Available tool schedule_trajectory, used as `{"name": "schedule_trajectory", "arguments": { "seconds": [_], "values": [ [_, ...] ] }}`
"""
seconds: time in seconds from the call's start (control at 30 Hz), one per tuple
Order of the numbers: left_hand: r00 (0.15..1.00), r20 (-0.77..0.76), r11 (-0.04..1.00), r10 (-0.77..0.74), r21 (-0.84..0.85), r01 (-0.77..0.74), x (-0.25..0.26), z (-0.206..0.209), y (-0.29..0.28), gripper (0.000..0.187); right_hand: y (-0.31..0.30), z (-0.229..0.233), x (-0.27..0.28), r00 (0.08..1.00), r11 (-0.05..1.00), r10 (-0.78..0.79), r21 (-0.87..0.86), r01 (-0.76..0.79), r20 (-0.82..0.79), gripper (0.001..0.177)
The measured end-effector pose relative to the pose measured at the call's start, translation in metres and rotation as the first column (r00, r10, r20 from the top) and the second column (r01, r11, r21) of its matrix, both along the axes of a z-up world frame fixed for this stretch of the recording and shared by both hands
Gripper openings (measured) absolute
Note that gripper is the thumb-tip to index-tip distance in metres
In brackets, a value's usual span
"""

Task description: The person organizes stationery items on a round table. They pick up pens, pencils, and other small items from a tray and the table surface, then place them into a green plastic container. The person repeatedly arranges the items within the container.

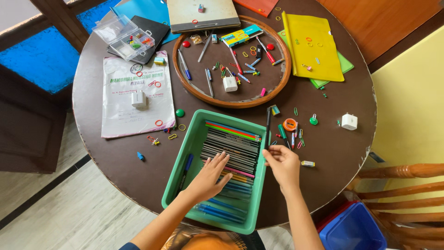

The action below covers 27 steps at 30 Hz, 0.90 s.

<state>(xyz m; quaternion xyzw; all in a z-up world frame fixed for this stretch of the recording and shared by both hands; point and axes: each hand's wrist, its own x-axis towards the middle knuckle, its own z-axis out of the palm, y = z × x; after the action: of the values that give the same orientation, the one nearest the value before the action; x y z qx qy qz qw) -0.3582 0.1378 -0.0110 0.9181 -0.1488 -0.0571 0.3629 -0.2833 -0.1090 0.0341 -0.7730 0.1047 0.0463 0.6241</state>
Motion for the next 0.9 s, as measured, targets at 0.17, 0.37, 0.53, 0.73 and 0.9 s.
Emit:
{"name": "schedule_trajectory", "arguments": {
  "seconds": [0.17,0.37,0.53,0.73,0.9],
  "values": [
    [0.881,-0.44,0.703,0.175,-0.571,-0.425,0.032,0.028,0.009,0.052,0.066,0.004,-0.04,0.983,0.984,0.173,0.058,-0.169,-0.065,0.023],
    [0.845,-0.491,0.68,0.213,-0.546,-0.489,0.048,0.047,0.055,0.043,0.123,0.001,-0.06,0.94,0.942,0.326,0.121,-0.314,-0.1,0.024],
    [0.917,-0.379,0.903,0.124,-0.34,-0.263,0.035,0.043,0.084,0.034,0.147,0.0,-0.05,0.984,0.979,0.132,0.168,-0.111,-0.12,0.041],
    [0.963,-0.258,0.98,0.073,-0.16,-0.117,0.014,0.037,0.095,0.035,0.161,-0.02,-0.039,0.967,0.958,0.241,0.18,-0.223,-0.085,0.04],
    [0.984,-0.17,0.991,0.062,0.127,-0.04,0.001,0.034,0.098,0.03,0.176,-0.025,-0.041,0.958,0.961,0.26,-0.07,-0.269,-0.121,0.036]
  ]
}}
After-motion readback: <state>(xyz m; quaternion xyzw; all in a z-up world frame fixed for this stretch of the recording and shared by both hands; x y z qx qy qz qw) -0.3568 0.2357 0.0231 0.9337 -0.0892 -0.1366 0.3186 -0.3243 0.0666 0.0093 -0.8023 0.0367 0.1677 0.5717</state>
